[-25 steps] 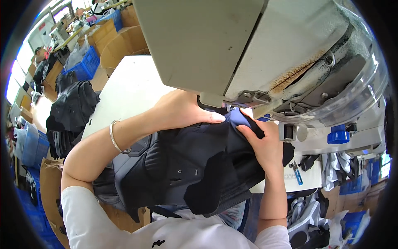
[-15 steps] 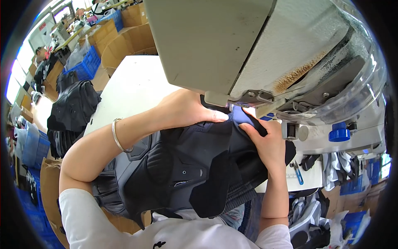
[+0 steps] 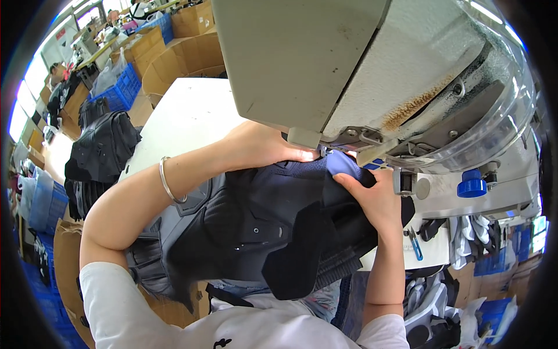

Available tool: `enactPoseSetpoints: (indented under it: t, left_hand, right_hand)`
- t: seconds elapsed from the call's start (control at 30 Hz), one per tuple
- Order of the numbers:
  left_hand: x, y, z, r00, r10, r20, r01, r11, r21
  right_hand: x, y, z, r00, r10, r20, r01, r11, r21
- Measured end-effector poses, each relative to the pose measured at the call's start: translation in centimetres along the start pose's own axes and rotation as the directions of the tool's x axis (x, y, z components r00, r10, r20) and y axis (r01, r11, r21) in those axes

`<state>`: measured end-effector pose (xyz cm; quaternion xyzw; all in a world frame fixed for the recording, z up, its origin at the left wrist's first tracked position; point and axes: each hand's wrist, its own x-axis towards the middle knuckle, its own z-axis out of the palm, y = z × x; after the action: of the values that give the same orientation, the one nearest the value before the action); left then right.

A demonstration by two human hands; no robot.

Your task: Stitching and assembling components of a black protective garment using an industrial sewing machine.

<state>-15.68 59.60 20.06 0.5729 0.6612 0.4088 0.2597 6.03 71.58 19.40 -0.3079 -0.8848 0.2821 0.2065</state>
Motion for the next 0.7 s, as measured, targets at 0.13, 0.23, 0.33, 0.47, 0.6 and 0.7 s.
enactPoseSetpoints:
  t: [0.13,0.23,0.33,0.47,0.6,0.7]
  left_hand:
    - [0.1,0.7,-0.5,0.964,-0.238,0.12,0.25,0.963,-0.099]
    - [0.1,1.6,-0.9,0.941,-0.267,0.208,0.292,0.952,-0.097]
    - [-0.1,0.6,-0.8,0.989,0.019,0.149,-0.021,1.0,0.012]
    - [-0.2,0.3,-0.7,0.996,0.068,0.061,-0.071,0.997,0.042]
    - [-0.2,0.3,-0.5,0.993,0.114,0.009,-0.114,0.985,0.133]
    - [-0.2,0.5,-0.6,0.993,0.117,-0.004,-0.115,0.981,0.159]
  right_hand:
    - [-0.5,-0.3,0.7,0.996,0.003,-0.091,0.001,0.999,0.044]
    - [-0.6,-0.2,0.7,0.974,-0.107,-0.202,0.116,0.993,0.033]
    - [-0.6,-0.2,0.8,0.977,-0.112,-0.182,0.117,0.993,0.019]
    - [-0.3,-0.2,0.7,0.975,-0.142,-0.172,0.144,0.99,-0.003]
    - [-0.3,-0.3,0.1,0.995,0.098,-0.009,-0.097,0.993,0.072]
    - [-0.2,-0.1,0.1,0.997,0.079,0.02,-0.081,0.988,0.132]
